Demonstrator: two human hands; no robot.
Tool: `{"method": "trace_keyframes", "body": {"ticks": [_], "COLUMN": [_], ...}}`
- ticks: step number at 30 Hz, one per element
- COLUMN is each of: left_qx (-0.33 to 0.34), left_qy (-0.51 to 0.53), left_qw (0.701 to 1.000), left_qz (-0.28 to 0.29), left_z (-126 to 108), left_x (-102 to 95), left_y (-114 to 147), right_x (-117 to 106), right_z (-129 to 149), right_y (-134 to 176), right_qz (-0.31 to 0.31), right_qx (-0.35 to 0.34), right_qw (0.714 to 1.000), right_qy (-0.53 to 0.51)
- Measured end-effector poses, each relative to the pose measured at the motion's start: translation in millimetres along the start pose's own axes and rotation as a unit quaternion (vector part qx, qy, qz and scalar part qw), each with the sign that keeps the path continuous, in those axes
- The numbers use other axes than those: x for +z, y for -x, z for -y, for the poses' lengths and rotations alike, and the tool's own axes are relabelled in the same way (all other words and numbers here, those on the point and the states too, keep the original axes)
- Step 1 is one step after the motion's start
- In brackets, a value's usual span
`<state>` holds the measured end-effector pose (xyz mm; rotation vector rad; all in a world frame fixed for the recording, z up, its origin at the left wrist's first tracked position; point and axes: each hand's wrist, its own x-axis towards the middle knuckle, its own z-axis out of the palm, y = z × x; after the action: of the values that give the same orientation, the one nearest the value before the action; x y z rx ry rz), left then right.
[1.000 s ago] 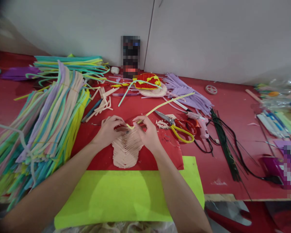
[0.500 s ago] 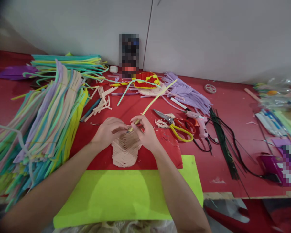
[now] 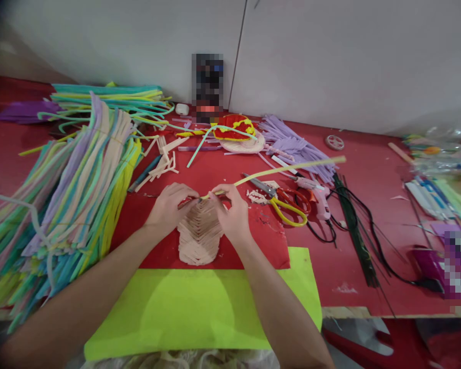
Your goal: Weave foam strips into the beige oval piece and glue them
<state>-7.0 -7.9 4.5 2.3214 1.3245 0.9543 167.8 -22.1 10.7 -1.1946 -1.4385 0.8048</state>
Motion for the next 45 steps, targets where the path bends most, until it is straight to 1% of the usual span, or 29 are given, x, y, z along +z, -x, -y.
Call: {"method": "trace_keyframes", "body": {"ticks": [5, 8, 10, 12, 14, 18, 20, 23, 26, 31, 37, 45], "left_qx": [0.015, 0.000, -0.006, 0.010, 0.041, 0.088, 0.094, 0.085, 0.073, 0.058, 0.066, 0.083], "left_qy": [0.054, 0.052, 0.029, -0.008, -0.034, -0.029, -0.022, -0.007, 0.000, -0.008, -0.018, 0.002], "left_qw": [0.998, 0.999, 1.000, 1.000, 0.999, 0.995, 0.995, 0.996, 0.996, 0.998, 0.997, 0.996], "left_qz": [0.006, 0.007, 0.009, 0.008, -0.002, -0.023, -0.027, -0.041, -0.049, -0.039, -0.043, -0.022], "left_z": [-1.4, -3.8, -4.8, -5.4, -6.1, -8.4, -9.4, -9.8, -9.1, -8.4, -8.2, -6.1], "left_x": [1.3, 0.7, -0.3, -1.7, -3.3, -5.6, -5.9, -5.4, -4.4, -3.5, -3.0, -2.2], "left_y": [-0.4, -0.5, -0.3, 0.2, 1.0, 2.3, 2.5, 2.5, 2.4, 2.8, 3.2, 4.0], "right_x": [-3.6, -2.7, -1.3, -0.1, 0.1, -3.6, -5.8, -7.2, -6.9, -6.6, -7.4, -6.9], "right_z": [-0.6, 0.5, 1.8, 3.2, 4.5, 5.7, 5.5, 4.6, 4.1, 4.3, 4.6, 5.1], "right_y": [-2.5, -1.3, 0.0, 0.3, -0.8, -5.2, -6.7, -7.2, -6.7, -6.9, -7.3, -6.6], "right_qz": [0.036, 0.038, 0.034, 0.031, 0.030, 0.038, 0.053, 0.068, 0.069, 0.068, 0.065, 0.065], "right_qx": [0.002, -0.005, -0.008, 0.000, 0.020, 0.047, 0.052, 0.054, 0.051, 0.035, 0.023, 0.026], "right_qw": [0.999, 0.999, 0.999, 0.999, 0.998, 0.992, 0.989, 0.986, 0.987, 0.991, 0.991, 0.993], "right_qy": [-0.029, -0.016, -0.005, -0.011, -0.046, -0.114, -0.130, -0.143, -0.136, -0.107, -0.114, -0.097]}}
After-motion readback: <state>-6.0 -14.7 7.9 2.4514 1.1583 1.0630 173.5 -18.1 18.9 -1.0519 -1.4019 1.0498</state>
